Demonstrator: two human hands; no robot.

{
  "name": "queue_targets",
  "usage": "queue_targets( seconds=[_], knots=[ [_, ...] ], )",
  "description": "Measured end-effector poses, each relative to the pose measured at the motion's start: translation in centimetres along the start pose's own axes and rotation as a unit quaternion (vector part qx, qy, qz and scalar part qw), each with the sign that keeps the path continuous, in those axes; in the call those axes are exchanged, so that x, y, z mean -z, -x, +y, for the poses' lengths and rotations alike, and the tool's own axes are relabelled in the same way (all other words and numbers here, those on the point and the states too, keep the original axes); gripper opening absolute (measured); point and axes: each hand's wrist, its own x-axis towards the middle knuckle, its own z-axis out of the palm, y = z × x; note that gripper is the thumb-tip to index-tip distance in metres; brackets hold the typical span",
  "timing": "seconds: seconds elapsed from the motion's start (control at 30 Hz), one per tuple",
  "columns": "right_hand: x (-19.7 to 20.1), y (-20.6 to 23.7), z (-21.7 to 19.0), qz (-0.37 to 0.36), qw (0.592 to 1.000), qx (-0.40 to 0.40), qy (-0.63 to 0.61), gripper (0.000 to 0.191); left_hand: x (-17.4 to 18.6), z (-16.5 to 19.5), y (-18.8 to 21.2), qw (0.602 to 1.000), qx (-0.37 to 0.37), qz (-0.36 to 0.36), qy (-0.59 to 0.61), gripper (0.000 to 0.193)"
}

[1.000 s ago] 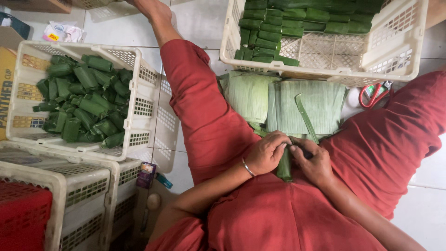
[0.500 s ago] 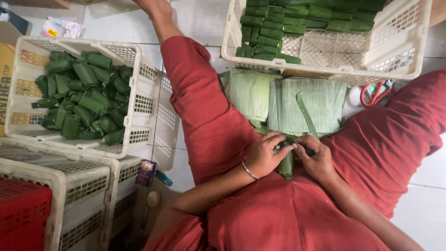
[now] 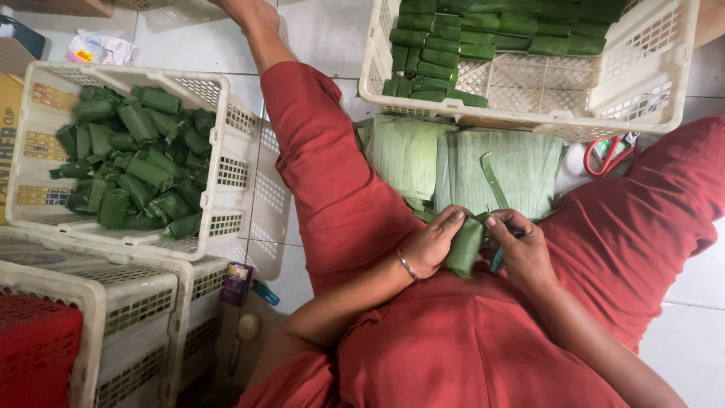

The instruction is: The person sits on the floor and repeatedly folds green banana leaves into small rectangular packets by hand. The folded leaves are placed into a white plastic crate to the right, while a stack of flat leaves is kept between the legs for easy access.

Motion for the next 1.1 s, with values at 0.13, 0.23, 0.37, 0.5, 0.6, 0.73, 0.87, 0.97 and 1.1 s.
queue_targets(
  seconds=[0.13,0.23,0.37,0.5,0.6,0.73,0.87,0.97,1.1],
  knots=[
    [-0.2,0.6,0.6,-0.052,0.996,-0.018,-0.07,0.03,0.8,-0.2,-0.1,0.999,0.022,0.023,0.013,0.024],
    [-1.2,1.3,0.2,-0.082,0.956,-0.223,-0.171,0.049,1.9,-0.5,-0.3,0.999,0.001,0.039,-0.026,0.019],
    [-1.7,2.3,-2.3,-0.117,0.946,0.008,0.302,0.062,2.6,-0.5,-0.3,0.966,-0.122,0.044,-0.226,0.015],
    [-2.1,2.8,-5.2,-0.116,0.859,0.144,0.477,0.073,2.3,1.1,0.5,0.925,-0.16,0.028,-0.344,0.014],
    [-2.7,3.1,-6.0,-0.108,0.822,0.185,0.528,0.062,1.3,2.8,1.3,0.899,-0.159,0.03,-0.407,0.014],
    [-2.8,3.1,-4.8,-0.072,0.802,0.298,0.513,0.058,-0.2,4.6,1.8,0.875,-0.173,0.027,-0.452,0.013],
    [-2.0,2.3,-1.9,-0.057,0.778,0.265,0.567,0.051,-0.9,5.3,2.2,0.84,-0.19,0.027,-0.507,0.014],
    [-1.1,1.4,0.2,-0.075,0.763,0.294,0.571,0.041,-0.9,5.0,2.3,0.824,-0.174,0.02,-0.539,0.017],
    [-0.9,0.6,1.1,-0.093,0.76,0.283,0.577,0.04,0.0,4.1,1.7,0.812,-0.151,-0.006,-0.563,0.019]
  ],
)
